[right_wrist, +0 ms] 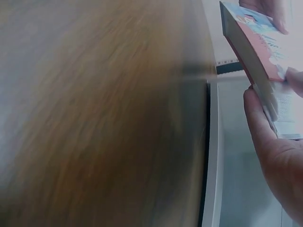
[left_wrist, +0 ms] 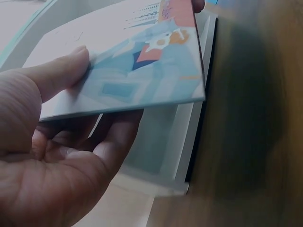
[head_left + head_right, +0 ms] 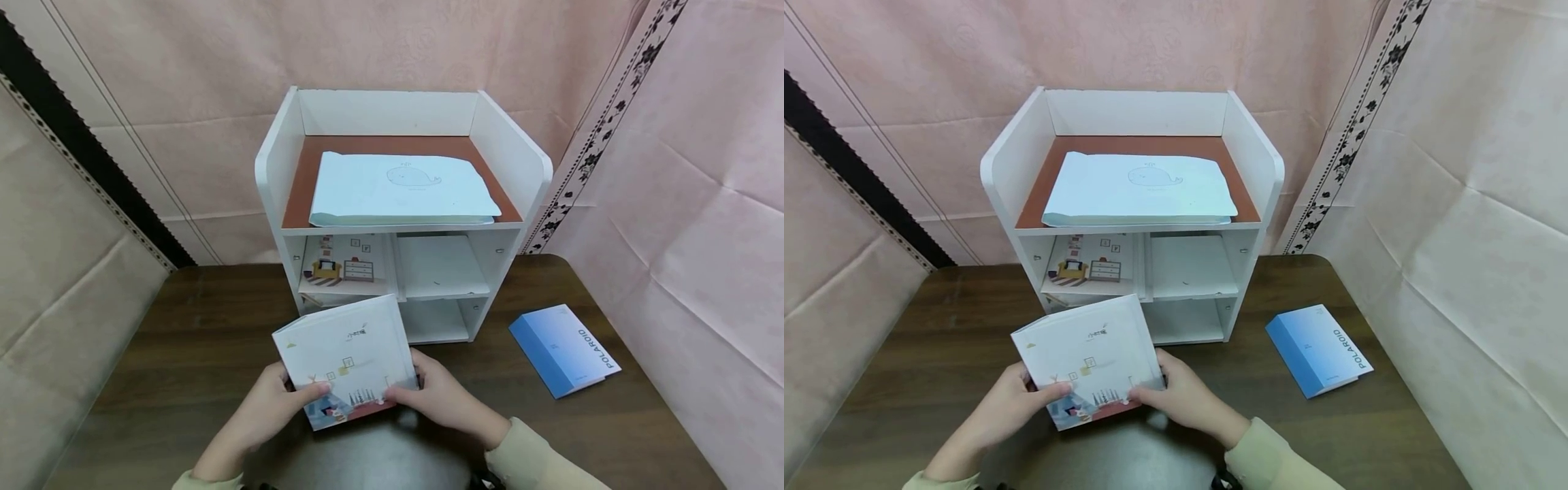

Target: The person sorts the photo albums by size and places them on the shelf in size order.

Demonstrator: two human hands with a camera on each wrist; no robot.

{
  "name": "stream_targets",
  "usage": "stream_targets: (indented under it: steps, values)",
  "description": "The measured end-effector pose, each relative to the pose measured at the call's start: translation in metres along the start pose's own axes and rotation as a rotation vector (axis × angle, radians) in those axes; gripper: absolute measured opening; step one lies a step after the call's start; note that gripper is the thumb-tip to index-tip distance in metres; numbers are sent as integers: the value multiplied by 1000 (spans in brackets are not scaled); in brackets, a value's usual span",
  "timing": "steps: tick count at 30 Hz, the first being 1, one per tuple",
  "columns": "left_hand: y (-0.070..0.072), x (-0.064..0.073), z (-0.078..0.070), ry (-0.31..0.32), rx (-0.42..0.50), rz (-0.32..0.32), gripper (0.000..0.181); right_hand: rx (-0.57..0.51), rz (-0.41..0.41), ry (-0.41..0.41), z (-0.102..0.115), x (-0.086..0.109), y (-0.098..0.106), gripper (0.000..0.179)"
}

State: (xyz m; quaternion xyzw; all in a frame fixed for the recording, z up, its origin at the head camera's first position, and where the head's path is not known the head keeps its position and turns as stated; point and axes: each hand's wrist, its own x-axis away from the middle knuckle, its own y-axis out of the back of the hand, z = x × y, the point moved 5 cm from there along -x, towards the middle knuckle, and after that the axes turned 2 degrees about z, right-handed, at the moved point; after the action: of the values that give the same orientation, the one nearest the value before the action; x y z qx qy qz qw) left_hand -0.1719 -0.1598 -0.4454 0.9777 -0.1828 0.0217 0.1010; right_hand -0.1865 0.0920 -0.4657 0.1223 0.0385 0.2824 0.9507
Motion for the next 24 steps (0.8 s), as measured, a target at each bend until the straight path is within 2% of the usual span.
stream_targets:
  steps: [8, 13, 19, 24]
  values:
    - [-21, -12, -2, -12, 9, -2, 44, -20, -33, -24, -8, 13, 16, 51]
    - [-23, -13, -2, -1, 16, -33, 44, -21, -43, -28, -10, 15, 18, 49]
    - [-27, -13, -3, 2, 16, -22, 41, -83, -27, -38, -14, 16, 18, 47]
    - [-30, -14, -5, -6, 14, -27, 42, -103, -40, -9, -14, 18, 21, 44]
